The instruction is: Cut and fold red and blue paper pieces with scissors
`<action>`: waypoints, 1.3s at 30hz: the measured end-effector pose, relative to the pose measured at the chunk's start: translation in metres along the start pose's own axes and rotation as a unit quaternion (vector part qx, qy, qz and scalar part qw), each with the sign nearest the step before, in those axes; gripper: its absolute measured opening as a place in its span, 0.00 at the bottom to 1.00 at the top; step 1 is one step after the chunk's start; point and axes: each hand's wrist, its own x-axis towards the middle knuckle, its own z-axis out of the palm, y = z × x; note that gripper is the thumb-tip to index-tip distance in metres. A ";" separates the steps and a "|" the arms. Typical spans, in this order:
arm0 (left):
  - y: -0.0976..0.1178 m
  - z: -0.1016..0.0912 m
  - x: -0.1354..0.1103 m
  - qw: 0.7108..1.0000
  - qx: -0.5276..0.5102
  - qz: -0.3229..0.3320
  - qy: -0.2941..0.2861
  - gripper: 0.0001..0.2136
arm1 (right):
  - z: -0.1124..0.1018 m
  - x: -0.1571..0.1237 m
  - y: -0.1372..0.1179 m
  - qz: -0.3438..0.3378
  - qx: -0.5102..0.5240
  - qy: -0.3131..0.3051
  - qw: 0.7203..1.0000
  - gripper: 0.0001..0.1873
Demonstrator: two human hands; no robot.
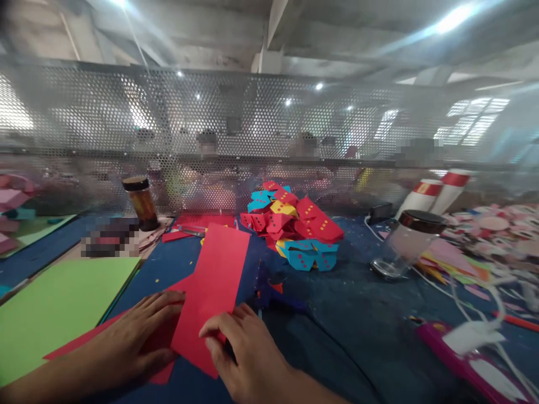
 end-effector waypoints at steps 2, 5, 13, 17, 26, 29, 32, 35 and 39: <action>0.002 -0.003 0.002 0.999 -0.035 -0.008 0.025 0.17 | 0.001 -0.001 0.000 -0.003 -0.004 0.003 1.000 0.08; 0.003 -0.004 0.004 0.986 -0.154 -0.043 0.055 0.12 | 0.002 -0.002 0.002 -0.014 -0.012 0.004 1.000 0.08; 0.012 0.003 0.013 0.876 -0.470 -0.106 -0.019 0.23 | 0.007 -0.005 0.006 -0.025 -0.015 -0.004 1.000 0.09; 0.021 -0.004 0.022 0.861 -0.485 -0.148 -0.036 0.18 | 0.006 -0.005 0.006 -0.037 -0.008 -0.003 0.999 0.09; -0.034 -0.050 0.068 0.899 -0.409 -0.132 0.088 0.10 | 0.005 -0.003 0.012 -0.038 0.012 -0.020 0.999 0.13; -0.073 -0.067 0.091 0.907 -0.370 -0.153 0.127 0.15 | 0.006 -0.003 0.014 -0.034 0.009 -0.036 0.999 0.15; -0.107 -0.079 0.112 0.913 -0.331 -0.187 0.151 0.13 | 0.007 -0.003 0.015 -0.044 -0.001 -0.044 0.998 0.15; -0.132 -0.086 0.134 0.920 -0.283 -0.223 0.156 0.15 | 0.009 -0.002 0.019 -0.058 -0.008 -0.051 0.997 0.13; -0.156 -0.085 0.162 0.928 -0.199 -0.263 0.176 0.15 | 0.010 -0.001 0.023 -0.047 -0.013 -0.066 0.997 0.13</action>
